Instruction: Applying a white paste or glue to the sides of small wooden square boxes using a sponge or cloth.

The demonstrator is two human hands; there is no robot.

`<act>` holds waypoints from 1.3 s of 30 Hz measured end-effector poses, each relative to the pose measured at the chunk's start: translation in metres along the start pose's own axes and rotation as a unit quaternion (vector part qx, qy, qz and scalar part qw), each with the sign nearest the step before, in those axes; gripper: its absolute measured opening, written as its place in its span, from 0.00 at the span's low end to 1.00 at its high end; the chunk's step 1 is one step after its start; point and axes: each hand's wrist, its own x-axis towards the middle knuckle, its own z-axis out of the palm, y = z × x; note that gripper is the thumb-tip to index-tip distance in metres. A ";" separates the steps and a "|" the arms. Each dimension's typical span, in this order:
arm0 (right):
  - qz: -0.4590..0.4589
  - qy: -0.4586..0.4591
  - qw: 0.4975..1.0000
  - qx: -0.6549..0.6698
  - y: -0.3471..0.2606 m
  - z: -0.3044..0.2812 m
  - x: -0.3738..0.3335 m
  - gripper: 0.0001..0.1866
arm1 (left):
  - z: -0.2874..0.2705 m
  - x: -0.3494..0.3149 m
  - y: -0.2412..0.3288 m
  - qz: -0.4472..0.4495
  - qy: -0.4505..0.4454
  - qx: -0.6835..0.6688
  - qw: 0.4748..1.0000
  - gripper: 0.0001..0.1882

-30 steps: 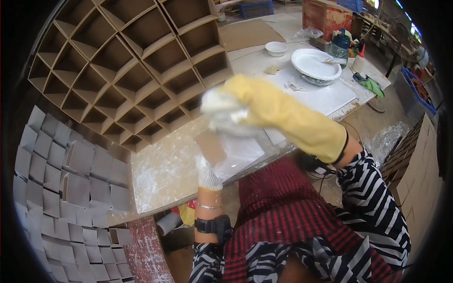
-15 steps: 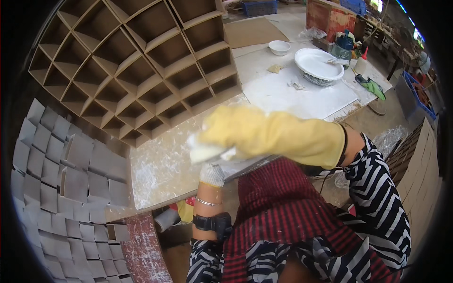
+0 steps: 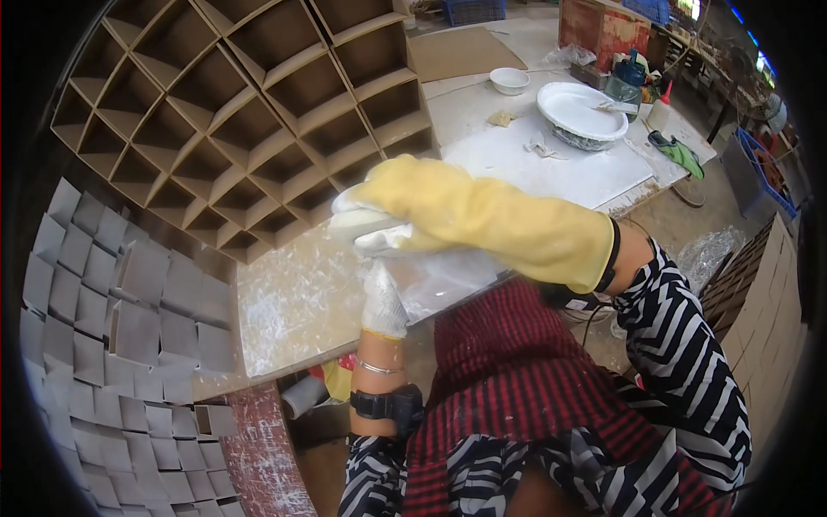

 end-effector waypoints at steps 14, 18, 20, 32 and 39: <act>-0.030 -0.086 0.996 0.014 -0.016 0.012 -0.029 0.24 | -0.037 0.025 0.030 0.056 -0.220 0.599 0.768 0.23; 0.018 0.020 1.000 0.007 0.032 0.008 -0.013 0.17 | 0.008 0.017 0.006 0.071 -0.104 0.204 0.971 0.24; 0.015 0.045 0.998 0.049 0.021 0.007 -0.014 0.13 | 0.014 0.010 0.003 0.081 -0.020 -0.020 0.996 0.24; -0.049 -0.007 0.997 0.065 -0.018 -0.001 -0.038 0.20 | -0.013 0.017 0.006 0.029 -0.020 -0.037 0.999 0.25; 0.017 -0.062 0.995 0.080 -0.014 0.017 -0.033 0.20 | -0.011 0.024 -0.001 0.056 -0.017 -0.002 0.998 0.25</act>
